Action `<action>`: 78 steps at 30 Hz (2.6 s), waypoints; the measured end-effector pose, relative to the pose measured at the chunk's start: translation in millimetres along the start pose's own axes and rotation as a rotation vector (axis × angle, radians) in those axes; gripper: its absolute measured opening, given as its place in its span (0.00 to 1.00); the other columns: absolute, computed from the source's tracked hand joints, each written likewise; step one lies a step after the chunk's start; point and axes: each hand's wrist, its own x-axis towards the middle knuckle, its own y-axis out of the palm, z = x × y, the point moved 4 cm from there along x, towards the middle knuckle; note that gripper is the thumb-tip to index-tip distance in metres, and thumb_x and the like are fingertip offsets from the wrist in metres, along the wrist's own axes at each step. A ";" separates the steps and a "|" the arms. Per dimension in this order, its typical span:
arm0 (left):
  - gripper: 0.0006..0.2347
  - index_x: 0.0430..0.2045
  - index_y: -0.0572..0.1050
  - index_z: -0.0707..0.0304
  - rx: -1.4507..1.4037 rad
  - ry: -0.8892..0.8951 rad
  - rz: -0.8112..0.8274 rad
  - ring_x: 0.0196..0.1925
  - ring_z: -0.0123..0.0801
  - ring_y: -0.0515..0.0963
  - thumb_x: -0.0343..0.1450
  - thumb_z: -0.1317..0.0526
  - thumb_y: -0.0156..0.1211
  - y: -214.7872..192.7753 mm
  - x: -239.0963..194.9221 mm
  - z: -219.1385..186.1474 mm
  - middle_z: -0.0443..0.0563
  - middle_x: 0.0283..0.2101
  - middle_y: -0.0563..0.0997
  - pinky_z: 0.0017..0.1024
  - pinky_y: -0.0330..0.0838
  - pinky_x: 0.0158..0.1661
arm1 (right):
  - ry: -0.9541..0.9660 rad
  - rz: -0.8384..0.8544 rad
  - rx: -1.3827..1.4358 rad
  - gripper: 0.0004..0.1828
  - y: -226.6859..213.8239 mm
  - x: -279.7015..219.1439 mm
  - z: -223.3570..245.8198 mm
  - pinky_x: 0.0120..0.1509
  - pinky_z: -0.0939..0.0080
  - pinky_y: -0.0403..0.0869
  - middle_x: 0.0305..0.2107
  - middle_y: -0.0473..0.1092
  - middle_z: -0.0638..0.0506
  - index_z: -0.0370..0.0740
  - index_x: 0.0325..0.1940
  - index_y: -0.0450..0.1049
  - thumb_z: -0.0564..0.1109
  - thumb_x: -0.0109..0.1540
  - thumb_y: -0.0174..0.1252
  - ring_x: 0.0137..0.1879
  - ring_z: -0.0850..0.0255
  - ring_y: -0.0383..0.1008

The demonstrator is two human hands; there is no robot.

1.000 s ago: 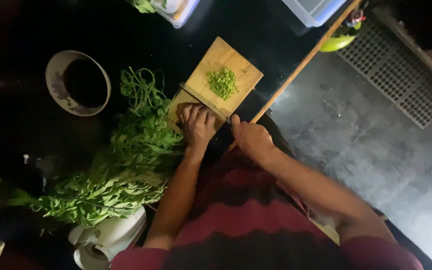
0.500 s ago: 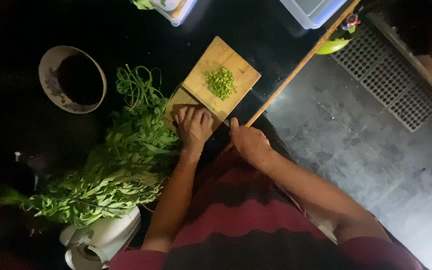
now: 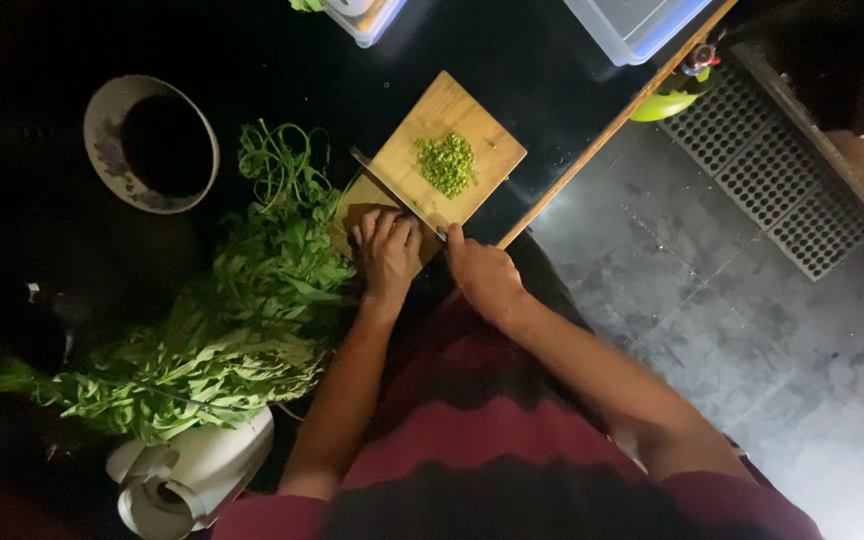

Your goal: The person uses a large knife to finely chop green herbs on a wooden cutting board, picking up additional herb stems from a bunch and adding them to the board.

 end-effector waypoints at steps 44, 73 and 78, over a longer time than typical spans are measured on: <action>0.06 0.38 0.80 0.62 -0.018 0.017 -0.084 0.52 0.45 0.73 0.70 0.64 0.67 0.9 -9.2 3.9 0.49 0.46 0.78 0.47 0.63 0.53 | 0.078 0.173 0.121 0.20 5.7 -9.9 3.8 0.46 0.36 0.77 0.36 0.76 0.30 0.29 0.59 0.56 0.48 0.71 0.44 0.43 0.33 0.79; 0.08 0.44 0.77 0.64 -0.233 -0.168 -0.037 0.51 0.52 0.75 0.73 0.68 0.58 -8.3 -8.5 23.9 0.55 0.45 0.80 0.46 0.69 0.52 | -0.011 0.109 0.070 0.17 -17.4 -15.1 -30.2 0.44 0.32 0.73 0.30 0.75 0.32 0.35 0.54 0.59 0.51 0.70 0.47 0.40 0.32 0.77; 0.06 0.39 0.78 0.61 -0.082 -0.109 -0.118 0.49 0.52 0.74 0.71 0.64 0.67 -14.9 -10.0 17.3 0.54 0.42 0.78 0.44 0.68 0.52 | -0.046 0.130 0.163 0.21 -22.6 -17.5 -19.7 0.44 0.33 0.72 0.31 0.74 0.30 0.34 0.56 0.58 0.52 0.68 0.48 0.41 0.30 0.75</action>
